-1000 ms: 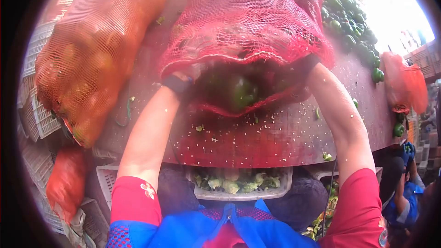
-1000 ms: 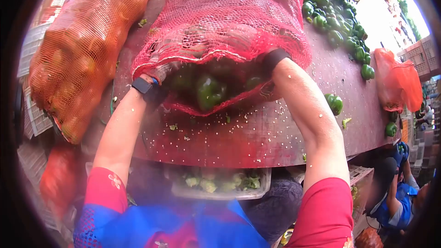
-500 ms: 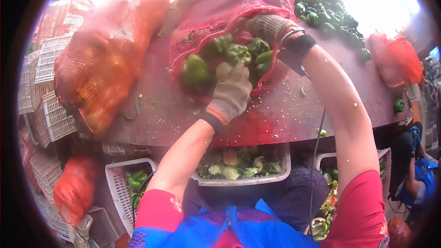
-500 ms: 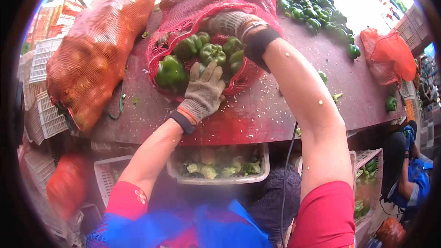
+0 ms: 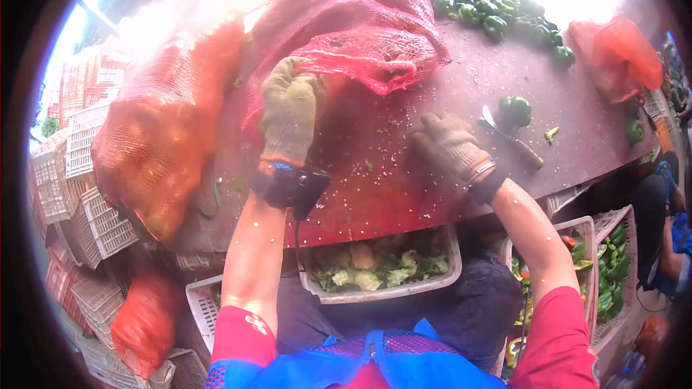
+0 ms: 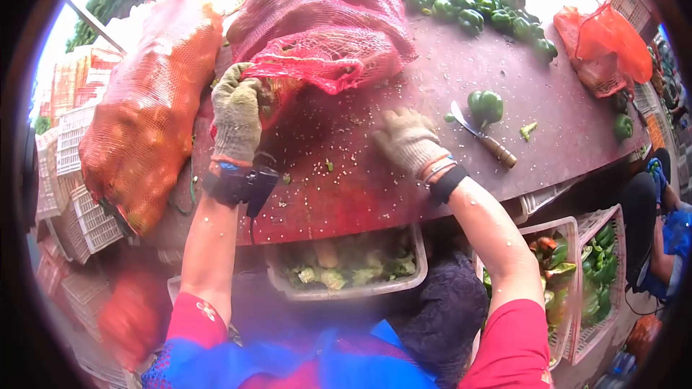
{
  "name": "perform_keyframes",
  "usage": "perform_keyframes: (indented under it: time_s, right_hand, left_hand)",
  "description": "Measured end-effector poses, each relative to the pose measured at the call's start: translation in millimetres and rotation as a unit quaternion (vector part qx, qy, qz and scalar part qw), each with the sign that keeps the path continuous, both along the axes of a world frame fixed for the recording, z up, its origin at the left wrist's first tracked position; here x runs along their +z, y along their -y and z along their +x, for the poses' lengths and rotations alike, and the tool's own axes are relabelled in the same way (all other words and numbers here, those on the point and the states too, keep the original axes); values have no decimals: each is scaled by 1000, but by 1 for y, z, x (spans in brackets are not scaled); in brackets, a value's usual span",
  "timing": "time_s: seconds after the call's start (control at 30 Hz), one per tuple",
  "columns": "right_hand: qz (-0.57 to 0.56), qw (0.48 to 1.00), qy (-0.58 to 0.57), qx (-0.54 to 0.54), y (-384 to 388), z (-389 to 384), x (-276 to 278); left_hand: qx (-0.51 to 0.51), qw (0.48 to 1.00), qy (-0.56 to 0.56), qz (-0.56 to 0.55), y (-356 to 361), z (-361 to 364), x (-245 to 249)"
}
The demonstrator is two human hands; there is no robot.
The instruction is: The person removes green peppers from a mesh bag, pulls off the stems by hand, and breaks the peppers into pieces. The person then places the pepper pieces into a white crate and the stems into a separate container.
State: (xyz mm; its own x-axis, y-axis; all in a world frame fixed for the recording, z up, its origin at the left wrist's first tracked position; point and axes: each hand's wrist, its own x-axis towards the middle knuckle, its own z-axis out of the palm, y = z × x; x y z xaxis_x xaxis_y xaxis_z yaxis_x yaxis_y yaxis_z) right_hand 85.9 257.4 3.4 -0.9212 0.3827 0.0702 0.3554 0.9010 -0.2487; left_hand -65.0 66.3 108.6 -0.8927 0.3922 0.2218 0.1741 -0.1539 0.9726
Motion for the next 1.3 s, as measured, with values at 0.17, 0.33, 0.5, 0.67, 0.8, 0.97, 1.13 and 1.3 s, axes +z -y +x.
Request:
perform_keyframes:
  time_s: [0.17, 0.33, 0.5, 0.67, 0.8, 0.97, 1.13, 1.3]
  right_hand:
    - [-69, 990, -88, 86, 5, -91, -7]
    - [-257, 944, -185, 95, 19, -169, -13]
    - [-211, 963, -128, 109, 14, -190, -7]
    - [-190, 960, -68, 194, 21, -125, 12]
    - [-186, 949, -9, 256, 43, -64, 27]
    - [-122, 962, 17, 243, 55, -8, 31]
    - [-20, 992, 62, 111, 35, 46, 32]
    - [-68, 991, 92, 62, 33, 64, 56]
  left_hand:
    - [-26, 999, 5, 33, -8, -3, -2]
    - [-29, 999, -12, 22, -5, -2, 0]
    - [-62, 992, -68, -92, 4, 1, -1]
    - [-102, 927, -283, -226, 27, 13, -40]
    - [-164, 856, -322, -370, 46, 38, -68]
    - [-215, 909, -134, -331, 63, 39, -64]
    - [98, 805, -427, -400, 81, 0, -77]
    - [58, 743, -423, -515, 84, -24, -85]
